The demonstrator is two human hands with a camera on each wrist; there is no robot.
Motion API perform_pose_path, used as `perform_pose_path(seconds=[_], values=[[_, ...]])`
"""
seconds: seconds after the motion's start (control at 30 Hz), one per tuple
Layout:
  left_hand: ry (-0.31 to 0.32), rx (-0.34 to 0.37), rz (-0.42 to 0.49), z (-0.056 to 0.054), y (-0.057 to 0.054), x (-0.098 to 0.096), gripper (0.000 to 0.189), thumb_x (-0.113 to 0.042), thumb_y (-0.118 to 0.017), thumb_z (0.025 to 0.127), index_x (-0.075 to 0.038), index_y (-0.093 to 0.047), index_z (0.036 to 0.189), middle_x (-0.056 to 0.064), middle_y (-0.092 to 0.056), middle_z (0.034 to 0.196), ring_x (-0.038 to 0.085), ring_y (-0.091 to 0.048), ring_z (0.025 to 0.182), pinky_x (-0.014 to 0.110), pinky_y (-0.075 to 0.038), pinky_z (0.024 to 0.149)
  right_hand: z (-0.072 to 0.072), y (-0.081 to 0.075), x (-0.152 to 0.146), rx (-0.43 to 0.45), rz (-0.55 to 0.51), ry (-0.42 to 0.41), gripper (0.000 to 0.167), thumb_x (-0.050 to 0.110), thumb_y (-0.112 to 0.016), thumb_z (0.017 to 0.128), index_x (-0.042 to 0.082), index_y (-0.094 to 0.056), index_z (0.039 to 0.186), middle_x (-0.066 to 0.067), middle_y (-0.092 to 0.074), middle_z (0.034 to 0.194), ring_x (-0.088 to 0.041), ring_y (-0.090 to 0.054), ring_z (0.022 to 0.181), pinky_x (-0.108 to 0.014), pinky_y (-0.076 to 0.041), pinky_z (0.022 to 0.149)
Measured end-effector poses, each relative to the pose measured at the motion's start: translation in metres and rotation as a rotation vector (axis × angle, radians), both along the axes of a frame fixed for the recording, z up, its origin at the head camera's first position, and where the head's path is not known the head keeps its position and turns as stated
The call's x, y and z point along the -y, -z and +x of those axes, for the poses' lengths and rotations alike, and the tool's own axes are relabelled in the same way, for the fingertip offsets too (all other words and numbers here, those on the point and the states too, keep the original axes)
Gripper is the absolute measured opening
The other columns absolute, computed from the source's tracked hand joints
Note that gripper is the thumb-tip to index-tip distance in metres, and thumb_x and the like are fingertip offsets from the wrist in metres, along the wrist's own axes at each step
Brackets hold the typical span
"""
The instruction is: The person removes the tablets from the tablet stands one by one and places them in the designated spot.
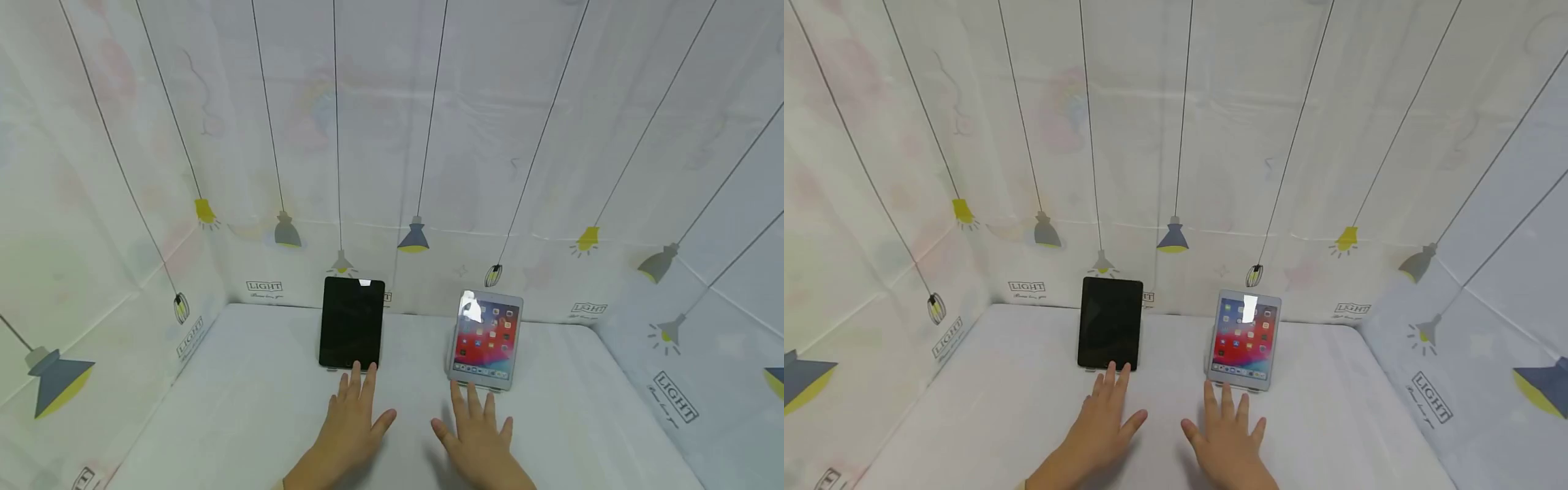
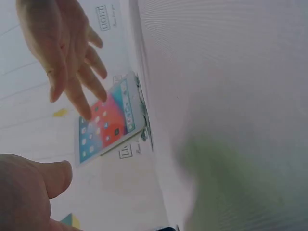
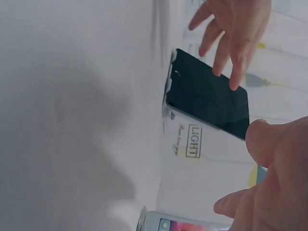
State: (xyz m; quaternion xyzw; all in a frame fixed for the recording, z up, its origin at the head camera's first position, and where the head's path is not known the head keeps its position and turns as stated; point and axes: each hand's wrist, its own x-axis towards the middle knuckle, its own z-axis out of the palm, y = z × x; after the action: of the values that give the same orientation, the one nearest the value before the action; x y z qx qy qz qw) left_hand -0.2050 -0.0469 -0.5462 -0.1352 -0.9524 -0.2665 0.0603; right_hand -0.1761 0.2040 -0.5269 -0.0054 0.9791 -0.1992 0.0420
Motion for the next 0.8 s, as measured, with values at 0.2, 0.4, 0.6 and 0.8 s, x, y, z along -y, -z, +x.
perform_pose_path(seconds=[0.2, 0.4, 0.6, 0.8], values=[[0.043, 0.029, 0.066, -0.005, -0.006, -0.004, 0.087, -0.051, -0.068, 0.104, -0.009, -0.029, 0.170, 0.028, -0.028, 0.175, 0.056, -0.038, 0.155, 0.074, -0.046, 0.114, 0.001, -0.011, -0.013, -0.002, -0.116, 0.000, 0.091, 0.074, -0.043, 0.105, 0.018, -0.021, 0.173, -0.024, -0.020, 0.178, -0.063, -0.008, 0.161, -0.095, -0.004, 0.113], [0.104, 0.073, 0.146, -0.011, -0.010, -0.010, 0.084, -0.047, -0.069, 0.104, -0.007, -0.032, 0.168, 0.026, -0.033, 0.173, 0.047, -0.044, 0.155, 0.066, -0.048, 0.118, -0.001, -0.013, -0.030, -0.003, -0.229, 0.023, 0.089, 0.069, -0.050, 0.105, 0.019, -0.023, 0.173, -0.019, -0.027, 0.177, -0.056, -0.020, 0.161, -0.085, -0.022, 0.121], [0.109, 0.114, 0.274, -0.019, -0.013, -0.020, 0.069, -0.034, -0.073, 0.104, -0.011, -0.044, 0.162, 0.017, -0.054, 0.163, 0.037, -0.057, 0.147, 0.059, -0.049, 0.120, -0.005, -0.015, -0.049, -0.027, -0.283, 0.084, 0.089, 0.072, -0.050, 0.104, 0.019, -0.028, 0.172, -0.025, -0.039, 0.170, -0.053, -0.041, 0.154, -0.073, -0.041, 0.119], [0.110, 0.164, 0.453, -0.023, -0.016, -0.026, 0.056, -0.024, -0.073, 0.104, -0.018, -0.054, 0.156, 0.015, -0.063, 0.154, 0.039, -0.068, 0.134, 0.059, -0.059, 0.106, -0.006, -0.021, -0.063, -0.059, -0.375, 0.105, 0.081, 0.061, -0.056, 0.107, 0.019, -0.030, 0.170, -0.015, -0.043, 0.171, -0.043, -0.043, 0.155, -0.063, -0.049, 0.115]])
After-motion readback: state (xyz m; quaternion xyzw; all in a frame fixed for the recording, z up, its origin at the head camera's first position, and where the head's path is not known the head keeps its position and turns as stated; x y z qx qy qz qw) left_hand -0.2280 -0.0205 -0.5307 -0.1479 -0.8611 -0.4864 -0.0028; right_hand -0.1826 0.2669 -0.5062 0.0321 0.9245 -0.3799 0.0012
